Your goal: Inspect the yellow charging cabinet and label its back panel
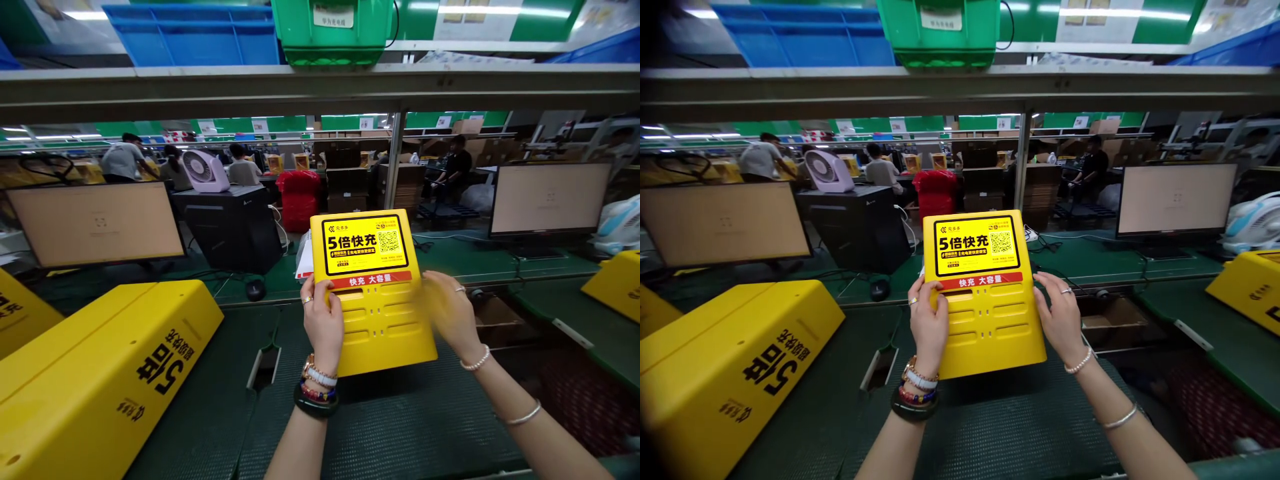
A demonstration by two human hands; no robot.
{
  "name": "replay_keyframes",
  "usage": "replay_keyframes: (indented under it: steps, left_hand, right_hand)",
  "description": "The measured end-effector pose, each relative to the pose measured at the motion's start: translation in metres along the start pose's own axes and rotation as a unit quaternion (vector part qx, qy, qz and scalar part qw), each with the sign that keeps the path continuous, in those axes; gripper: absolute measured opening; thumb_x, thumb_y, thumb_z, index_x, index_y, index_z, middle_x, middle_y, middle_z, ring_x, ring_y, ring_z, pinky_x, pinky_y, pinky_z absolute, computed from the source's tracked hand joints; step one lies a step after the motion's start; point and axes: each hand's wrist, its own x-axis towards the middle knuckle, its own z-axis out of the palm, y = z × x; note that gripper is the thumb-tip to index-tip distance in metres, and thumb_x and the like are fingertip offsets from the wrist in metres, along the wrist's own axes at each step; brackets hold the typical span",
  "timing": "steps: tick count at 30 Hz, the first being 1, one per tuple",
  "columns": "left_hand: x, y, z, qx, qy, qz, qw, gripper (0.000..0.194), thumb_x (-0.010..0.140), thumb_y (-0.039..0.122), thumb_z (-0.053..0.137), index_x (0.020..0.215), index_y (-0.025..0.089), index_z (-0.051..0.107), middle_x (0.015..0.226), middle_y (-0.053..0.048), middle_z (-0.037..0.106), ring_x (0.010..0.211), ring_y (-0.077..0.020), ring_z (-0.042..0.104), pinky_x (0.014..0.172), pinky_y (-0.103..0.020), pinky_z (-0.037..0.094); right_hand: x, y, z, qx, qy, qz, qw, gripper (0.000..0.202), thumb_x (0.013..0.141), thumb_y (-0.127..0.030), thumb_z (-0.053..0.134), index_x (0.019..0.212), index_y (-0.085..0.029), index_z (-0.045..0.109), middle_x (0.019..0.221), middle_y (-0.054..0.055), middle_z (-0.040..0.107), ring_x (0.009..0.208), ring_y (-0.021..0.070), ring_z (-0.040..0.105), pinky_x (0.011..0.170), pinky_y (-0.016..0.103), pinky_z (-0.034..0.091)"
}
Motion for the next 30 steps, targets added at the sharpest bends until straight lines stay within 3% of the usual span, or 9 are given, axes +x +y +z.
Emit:
replay_keyframes:
  steps: [3, 6, 12, 16, 24, 27, 30]
  left_hand:
    - [-0.007, -0.001, -0.001, -0.001, 0.014, 0.014, 1.000, 0.020, 0.091, 0.015, 0.046, 0.104, 0.022, 0.059, 0.139, -0.010, 0.047, 0.121, -0.0234, 0.057, 0.090, -0.034, 0.053]
    - [-0.017, -0.002, -0.003, -0.002, 0.029, 0.033, 0.999, 0.020, 0.092, 0.014, 0.046, 0.104, 0.022, 0.059, 0.139, -0.010, 0.047, 0.124, -0.0237, 0.056, 0.092, -0.034, 0.053]
    - [-0.029, -0.004, -0.007, -0.002, 0.039, 0.055, 0.998, 0.018, 0.094, 0.016, 0.046, 0.103, 0.021, 0.060, 0.140, -0.011, 0.046, 0.124, -0.0228, 0.056, 0.092, -0.033, 0.053]
    - [-0.030, -0.003, -0.007, -0.006, 0.033, 0.048, 0.998, 0.019, 0.094, 0.015, 0.046, 0.104, 0.021, 0.060, 0.141, -0.011, 0.045, 0.123, -0.0221, 0.057, 0.092, -0.033, 0.054]
    - [-0.026, 0.000, -0.006, -0.003, 0.025, 0.029, 0.999, 0.023, 0.091, 0.010, 0.047, 0.106, 0.022, 0.060, 0.140, -0.010, 0.047, 0.122, -0.0215, 0.058, 0.094, -0.033, 0.054]
    - [-0.024, 0.000, -0.006, -0.001, 0.016, 0.023, 1.000, 0.023, 0.092, 0.011, 0.046, 0.107, 0.022, 0.061, 0.140, -0.011, 0.046, 0.121, -0.0219, 0.059, 0.092, -0.033, 0.055]
    - [-0.024, -0.001, -0.007, -0.002, 0.028, 0.033, 0.999, 0.024, 0.091, 0.010, 0.046, 0.106, 0.021, 0.061, 0.140, -0.011, 0.047, 0.120, -0.0215, 0.060, 0.094, -0.034, 0.055]
  right_hand:
    - [0.011, -0.016, -0.001, 0.019, 0.014, 0.000, 1.000, 0.025, 0.100, -0.029, 0.047, 0.118, -0.019, 0.061, 0.115, 0.010, 0.065, 0.108, 0.0261, 0.061, 0.093, 0.047, 0.052]
    - [0.011, -0.026, -0.004, -0.004, 0.025, -0.044, 0.999, 0.022, 0.099, -0.023, 0.048, 0.118, -0.018, 0.058, 0.112, 0.011, 0.065, 0.104, 0.0261, 0.063, 0.088, 0.044, 0.054]
    - [-0.003, -0.043, -0.002, -0.154, 0.081, -0.165, 0.971, 0.029, 0.097, -0.016, 0.047, 0.125, -0.015, 0.054, 0.108, 0.015, 0.067, 0.101, 0.0285, 0.063, 0.087, 0.043, 0.054]
    - [-0.007, -0.049, 0.003, -0.192, 0.065, -0.130, 0.971, 0.032, 0.097, -0.015, 0.041, 0.125, -0.015, 0.055, 0.108, 0.016, 0.066, 0.101, 0.0285, 0.062, 0.089, 0.043, 0.053]
    - [-0.002, -0.046, 0.017, -0.170, 0.025, -0.065, 0.983, 0.026, 0.097, -0.019, 0.041, 0.112, -0.008, 0.059, 0.095, 0.017, 0.063, 0.092, 0.0317, 0.057, 0.082, 0.048, 0.053]
    - [-0.004, -0.042, 0.020, -0.141, 0.036, -0.048, 0.988, 0.031, 0.096, -0.025, 0.049, 0.118, -0.005, 0.056, 0.105, 0.021, 0.061, 0.099, 0.0343, 0.057, 0.085, 0.050, 0.053]
    - [-0.008, -0.041, 0.021, -0.161, 0.054, -0.082, 0.982, 0.033, 0.097, -0.023, 0.050, 0.126, -0.007, 0.052, 0.115, 0.021, 0.061, 0.107, 0.0344, 0.056, 0.092, 0.049, 0.051]
